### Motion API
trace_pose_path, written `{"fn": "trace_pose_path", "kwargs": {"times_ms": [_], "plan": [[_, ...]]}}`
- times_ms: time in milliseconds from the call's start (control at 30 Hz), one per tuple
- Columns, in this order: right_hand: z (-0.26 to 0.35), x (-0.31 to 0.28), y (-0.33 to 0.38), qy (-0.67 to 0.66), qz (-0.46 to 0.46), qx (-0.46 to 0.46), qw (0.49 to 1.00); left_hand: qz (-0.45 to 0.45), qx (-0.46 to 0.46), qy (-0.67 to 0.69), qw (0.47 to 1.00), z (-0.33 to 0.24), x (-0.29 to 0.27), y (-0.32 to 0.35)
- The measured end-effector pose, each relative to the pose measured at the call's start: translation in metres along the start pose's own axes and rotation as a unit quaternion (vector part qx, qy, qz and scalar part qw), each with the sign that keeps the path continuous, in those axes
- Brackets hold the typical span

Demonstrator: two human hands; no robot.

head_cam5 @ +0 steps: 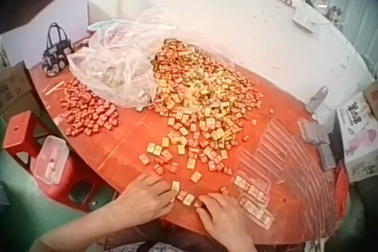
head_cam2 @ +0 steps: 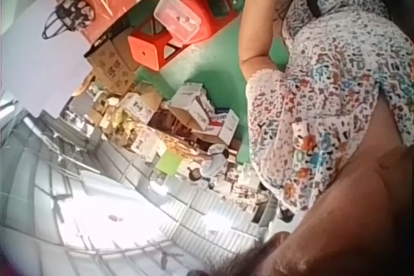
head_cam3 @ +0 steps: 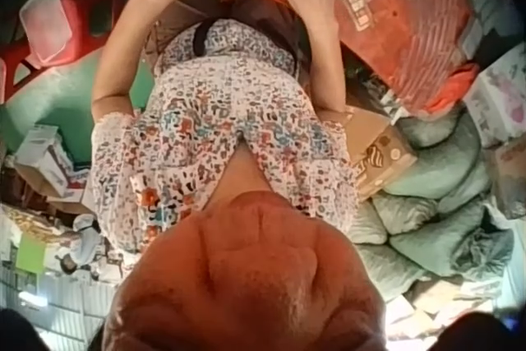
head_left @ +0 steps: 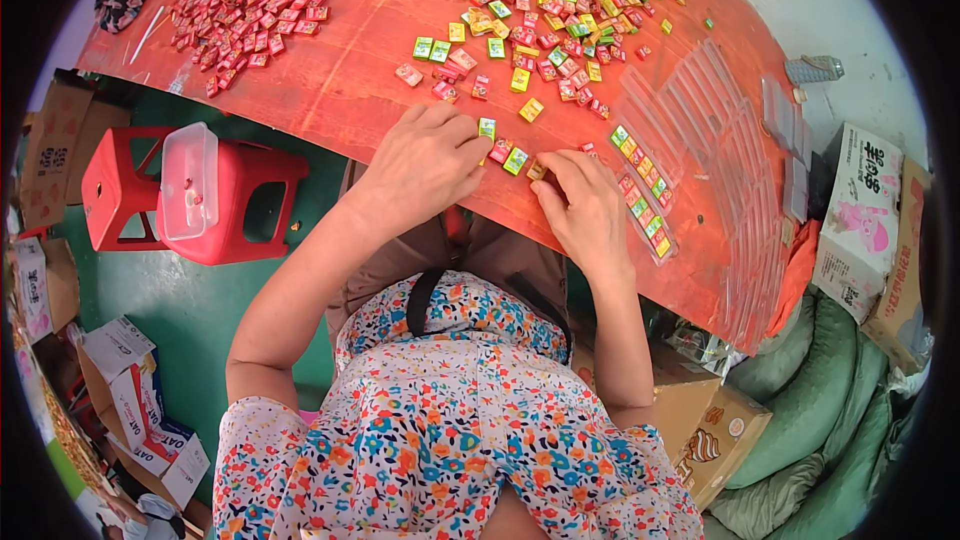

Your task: Sorting and packaging small colorful items into plastic trays and cardboard boxes.

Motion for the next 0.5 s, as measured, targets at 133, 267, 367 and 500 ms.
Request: {"fn": "trace_pose_path", "kwargs": {"times_ms": [133,267,367,500], "plan": [[0.002,0.003,-0.002,-0.009,-0.002,0.013,1.000,0.008,-0.018,-0.030,0.999,0.000,0.000,-0.005],[0.003,0.003,-0.006,-0.011,-0.010,0.011,1.000,-0.016,-0.021,-0.027,0.999,0.006,0.003,-0.013],[0.002,0.003,-0.002,-0.016,-0.003,0.019,1.000,-0.023,-0.004,-0.034,0.999,0.018,-0.008,-0.019],[0.005,0.002,-0.003,-0.015,0.001,0.029,0.999,0.025,0.021,-0.035,0.999,0.025,-0.006,-0.036]]}}
Point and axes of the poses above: each hand's wrist, its own y-axis away from the middle knuckle, its own x-axis out of the palm, z = x × y, the point moved 1 cm from there along -y, towards the middle knuckle, and after that the axes turned 2 degrees about -y, right-handed, at the moved point
